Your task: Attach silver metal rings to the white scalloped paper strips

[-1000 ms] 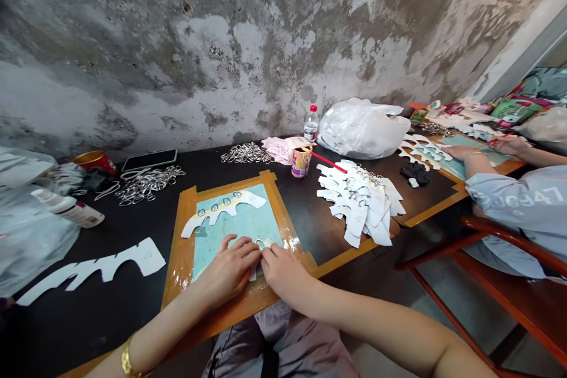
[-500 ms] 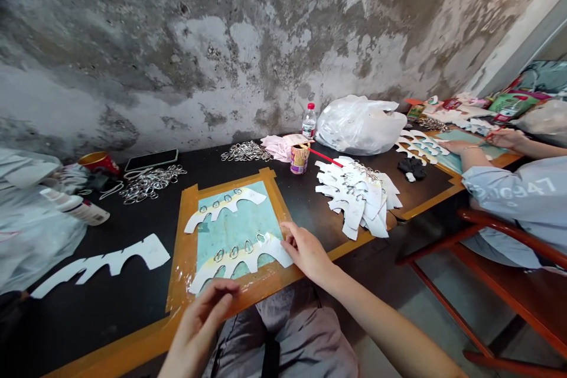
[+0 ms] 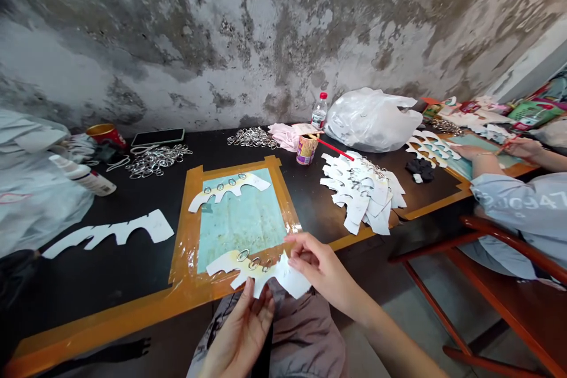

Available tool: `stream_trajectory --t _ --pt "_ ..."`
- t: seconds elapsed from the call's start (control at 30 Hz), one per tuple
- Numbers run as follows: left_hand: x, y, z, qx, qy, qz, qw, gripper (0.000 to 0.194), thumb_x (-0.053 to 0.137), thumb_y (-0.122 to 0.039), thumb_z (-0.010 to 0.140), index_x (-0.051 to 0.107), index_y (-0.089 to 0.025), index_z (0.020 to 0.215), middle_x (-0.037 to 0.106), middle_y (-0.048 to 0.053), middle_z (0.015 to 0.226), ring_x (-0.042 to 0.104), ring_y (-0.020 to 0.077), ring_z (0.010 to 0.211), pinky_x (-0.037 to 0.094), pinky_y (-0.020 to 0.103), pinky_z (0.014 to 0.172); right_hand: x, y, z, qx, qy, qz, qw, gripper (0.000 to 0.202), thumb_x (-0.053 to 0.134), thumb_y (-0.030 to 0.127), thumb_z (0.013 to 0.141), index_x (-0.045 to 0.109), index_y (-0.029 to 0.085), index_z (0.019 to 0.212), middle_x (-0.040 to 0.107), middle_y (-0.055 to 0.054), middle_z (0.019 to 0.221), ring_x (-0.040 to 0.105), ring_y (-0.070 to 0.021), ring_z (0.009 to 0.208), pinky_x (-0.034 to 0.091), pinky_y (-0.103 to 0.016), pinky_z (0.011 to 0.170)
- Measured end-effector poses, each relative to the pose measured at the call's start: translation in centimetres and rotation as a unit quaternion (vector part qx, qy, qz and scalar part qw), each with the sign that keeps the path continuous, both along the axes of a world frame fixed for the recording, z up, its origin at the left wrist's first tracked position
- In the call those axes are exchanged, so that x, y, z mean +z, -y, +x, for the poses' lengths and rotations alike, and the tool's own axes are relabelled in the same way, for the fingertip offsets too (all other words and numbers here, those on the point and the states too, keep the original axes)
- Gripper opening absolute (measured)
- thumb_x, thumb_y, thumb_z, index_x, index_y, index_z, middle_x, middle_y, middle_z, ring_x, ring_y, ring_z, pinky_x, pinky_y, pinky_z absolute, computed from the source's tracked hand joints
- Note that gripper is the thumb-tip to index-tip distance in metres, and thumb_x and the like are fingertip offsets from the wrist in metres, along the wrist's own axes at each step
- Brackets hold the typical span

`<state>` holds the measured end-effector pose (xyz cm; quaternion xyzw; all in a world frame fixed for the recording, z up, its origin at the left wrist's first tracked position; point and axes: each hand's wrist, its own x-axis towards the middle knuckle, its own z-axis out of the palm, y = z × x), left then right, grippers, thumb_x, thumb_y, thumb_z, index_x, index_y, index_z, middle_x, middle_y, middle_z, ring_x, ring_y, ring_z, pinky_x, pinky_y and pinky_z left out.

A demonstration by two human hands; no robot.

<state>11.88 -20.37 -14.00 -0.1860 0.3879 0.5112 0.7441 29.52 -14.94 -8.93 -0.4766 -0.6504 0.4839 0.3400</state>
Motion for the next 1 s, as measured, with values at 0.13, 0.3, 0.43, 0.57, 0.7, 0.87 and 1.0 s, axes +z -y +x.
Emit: stream_trajectory --t 0.13,0.3,0.43,0.57,0.7,0.87,1.0 --pt "-0.1 -0.5 1.5 0.003 -0.018 -0.012 1.000 0.022 0.067 -0.006 0.081 0.059 -0.018 0.099 0.068 0.001 0.085 0.065 0.0106 0.062 0.059 0.022 0.057 0.0 1.9 1.2 -0.018 0.026 -0.002 1.000 0.022 0.058 0.028 0.090 0.061 0.026 0.111 0.061 0.000 0.087 0.059 -0.0114 0.076 0.049 -0.019 0.069" --pt "-0.1 -0.9 2.3 -0.002 0.000 -0.021 1.000 0.022 0.070 -0.001 0.077 0.057 -0.014 0.089 0.062 -0.003 0.068 0.060 0.0069 0.050 0.058 0.020 0.054 -0.2 3.3 1.6 -0.021 0.046 0.042 0.998 0.019 0.059 0.028 0.090 0.064 0.027 0.108 0.065 0.000 0.085 0.065 -0.0125 0.076 0.054 -0.017 0.067" --pt "-0.1 -1.1 2.1 0.013 -0.010 -0.046 0.999 0.017 0.069 -0.002 0.078 0.058 -0.013 0.082 0.063 -0.001 0.064 0.058 0.0062 0.045 0.057 0.018 0.050 -1.0 3.2 1.5 -0.001 0.053 0.119 0.991 0.019 0.060 0.025 0.088 0.065 0.029 0.106 0.070 -0.001 0.089 0.069 -0.0138 0.078 0.056 -0.015 0.068" --pt "0.1 -1.2 2.1 0.019 -0.002 -0.104 0.994 0.018 0.073 -0.005 0.076 0.060 -0.014 0.086 0.066 0.000 0.067 0.058 0.0066 0.042 0.056 0.018 0.046 -1.0 2.2 1.2 0.008 0.050 0.189 0.981 0.025 0.065 0.021 0.085 0.065 0.031 0.108 0.072 0.000 0.094 0.071 -0.0135 0.079 0.055 -0.010 0.068" --pt "1.7 -1.5 1.5 0.039 0.015 -0.085 0.996 0.012 0.068 -0.008 0.081 0.061 -0.012 0.089 0.068 0.003 0.073 0.061 0.0086 0.047 0.057 0.019 0.048 0.5 1.4 0.8 0.009 0.042 0.240 0.970 0.027 0.065 0.016 0.085 0.065 0.031 0.107 0.071 0.000 0.095 0.071 -0.0131 0.079 0.055 -0.010 0.067" --pt "4.5 -3.2 -0.4 0.054 -0.009 0.018 0.998 0.008 0.057 -0.003 0.087 0.062 -0.009 0.084 0.066 0.005 0.078 0.064 0.0086 0.059 0.058 0.018 0.056 1.4 0.8 -0.3 -0.006 0.016 0.244 0.970 0.026 0.060 0.012 0.088 0.064 0.028 0.108 0.065 0.000 0.087 0.064 -0.0098 0.072 0.053 -0.014 0.067" --pt "4.6 -4.7 -1.3 0.059 -0.049 0.099 0.992 0.013 0.055 -0.001 0.087 0.063 -0.011 0.085 0.064 0.002 0.078 0.062 0.0073 0.061 0.057 0.018 0.056 0.2 0.5 -0.9 -0.031 -0.026 0.200 0.979 0.024 0.060 0.015 0.089 0.064 0.029 0.109 0.061 0.000 0.085 0.061 -0.0093 0.073 0.050 -0.014 0.063"
